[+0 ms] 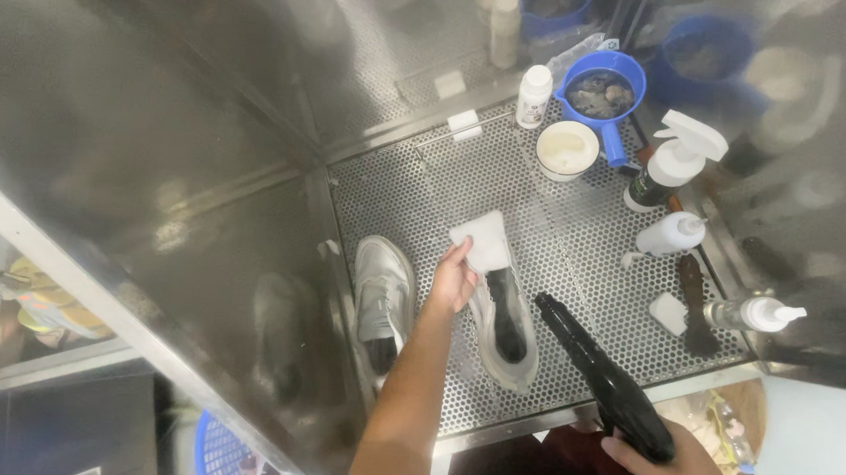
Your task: The person cleans a pair of white sneakers using a handheld steam cleaner and a white cloth. They systematically direct steam onto the shoe's upper, sole, and interior while wiping the surface with the cloth to remove dirt and moisture.
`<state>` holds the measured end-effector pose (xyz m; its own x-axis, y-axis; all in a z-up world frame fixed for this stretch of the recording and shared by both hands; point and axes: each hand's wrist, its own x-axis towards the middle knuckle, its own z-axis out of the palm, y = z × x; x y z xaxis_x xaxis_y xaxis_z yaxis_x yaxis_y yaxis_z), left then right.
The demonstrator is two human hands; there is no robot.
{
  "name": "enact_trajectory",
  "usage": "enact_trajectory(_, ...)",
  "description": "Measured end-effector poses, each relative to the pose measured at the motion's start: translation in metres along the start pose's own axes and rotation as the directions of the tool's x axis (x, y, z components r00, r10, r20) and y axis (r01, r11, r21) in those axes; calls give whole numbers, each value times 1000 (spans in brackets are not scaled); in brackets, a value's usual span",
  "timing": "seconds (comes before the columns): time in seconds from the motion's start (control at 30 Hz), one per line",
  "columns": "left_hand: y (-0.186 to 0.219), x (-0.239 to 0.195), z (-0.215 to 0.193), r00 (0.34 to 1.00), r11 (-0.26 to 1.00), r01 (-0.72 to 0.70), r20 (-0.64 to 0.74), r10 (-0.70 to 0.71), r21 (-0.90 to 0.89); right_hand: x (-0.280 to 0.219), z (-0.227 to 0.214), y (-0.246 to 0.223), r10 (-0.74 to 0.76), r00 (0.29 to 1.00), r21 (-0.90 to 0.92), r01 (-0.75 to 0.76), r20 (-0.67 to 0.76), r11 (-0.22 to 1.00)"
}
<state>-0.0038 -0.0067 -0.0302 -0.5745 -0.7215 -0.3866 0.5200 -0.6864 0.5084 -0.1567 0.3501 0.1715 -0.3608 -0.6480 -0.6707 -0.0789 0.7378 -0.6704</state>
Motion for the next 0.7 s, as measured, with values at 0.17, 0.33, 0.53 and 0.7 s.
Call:
enact_trajectory(0.17, 4, -3, 7, 999, 997, 48, 17, -47, -55, 4, 10, 14, -14, 999, 50, 11, 48, 999)
enact_trajectory(0.33, 9, -8, 15, 995, 1000, 12, 103, -15, 26, 1, 10, 12, 16, 1000, -65, -16, 8, 998)
enact_trajectory(0.53, 12, -17, 21, 993, 1000, 15, 117, -15, 1, -1, 8, 6, 153, 987, -12, -152, 44, 988)
enact_trajectory(0.7, 6, -12, 9, 994, 1000, 21, 106, -19, -17, -5, 10, -2, -11, 999, 72, 8, 37, 997)
